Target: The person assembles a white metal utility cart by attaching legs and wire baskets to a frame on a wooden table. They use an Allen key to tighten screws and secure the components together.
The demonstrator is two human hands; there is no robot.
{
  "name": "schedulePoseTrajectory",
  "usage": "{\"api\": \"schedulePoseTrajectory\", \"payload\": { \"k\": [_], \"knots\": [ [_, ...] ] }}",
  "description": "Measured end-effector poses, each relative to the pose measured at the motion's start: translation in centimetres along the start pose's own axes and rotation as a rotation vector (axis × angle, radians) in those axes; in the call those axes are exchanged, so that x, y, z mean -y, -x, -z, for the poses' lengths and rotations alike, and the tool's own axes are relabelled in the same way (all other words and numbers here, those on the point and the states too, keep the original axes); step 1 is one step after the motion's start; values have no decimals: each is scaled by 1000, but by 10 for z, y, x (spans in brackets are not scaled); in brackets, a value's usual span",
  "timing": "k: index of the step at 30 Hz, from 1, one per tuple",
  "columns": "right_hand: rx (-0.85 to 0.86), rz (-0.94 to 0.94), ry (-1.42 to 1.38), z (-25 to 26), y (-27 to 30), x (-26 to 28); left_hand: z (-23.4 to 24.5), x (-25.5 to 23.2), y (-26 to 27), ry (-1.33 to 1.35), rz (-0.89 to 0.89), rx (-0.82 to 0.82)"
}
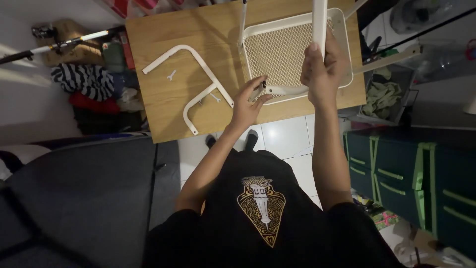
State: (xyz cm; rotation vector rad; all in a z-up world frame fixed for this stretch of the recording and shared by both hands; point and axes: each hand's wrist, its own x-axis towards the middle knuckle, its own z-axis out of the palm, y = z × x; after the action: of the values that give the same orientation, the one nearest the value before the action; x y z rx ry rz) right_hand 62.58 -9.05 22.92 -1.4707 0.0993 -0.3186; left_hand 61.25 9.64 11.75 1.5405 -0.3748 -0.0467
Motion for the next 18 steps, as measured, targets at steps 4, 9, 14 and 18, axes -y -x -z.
{"api": "schedulePoseTrajectory", "payload": {
  "k": [4,9,14,18],
  "knots": [
    [13,-11,-13,1,-10,-8,-3,7,-4,21,-3,-37],
    [7,-2,100,-10,-14,0,4,12,-12,53,10,-1],
    [-53,-33,206,-35,-15,15,19,18,-24,115,-13,126],
    [-78,-14,394,-57,-15,27,28,22,-30,67,-65,182]
  ]
}}
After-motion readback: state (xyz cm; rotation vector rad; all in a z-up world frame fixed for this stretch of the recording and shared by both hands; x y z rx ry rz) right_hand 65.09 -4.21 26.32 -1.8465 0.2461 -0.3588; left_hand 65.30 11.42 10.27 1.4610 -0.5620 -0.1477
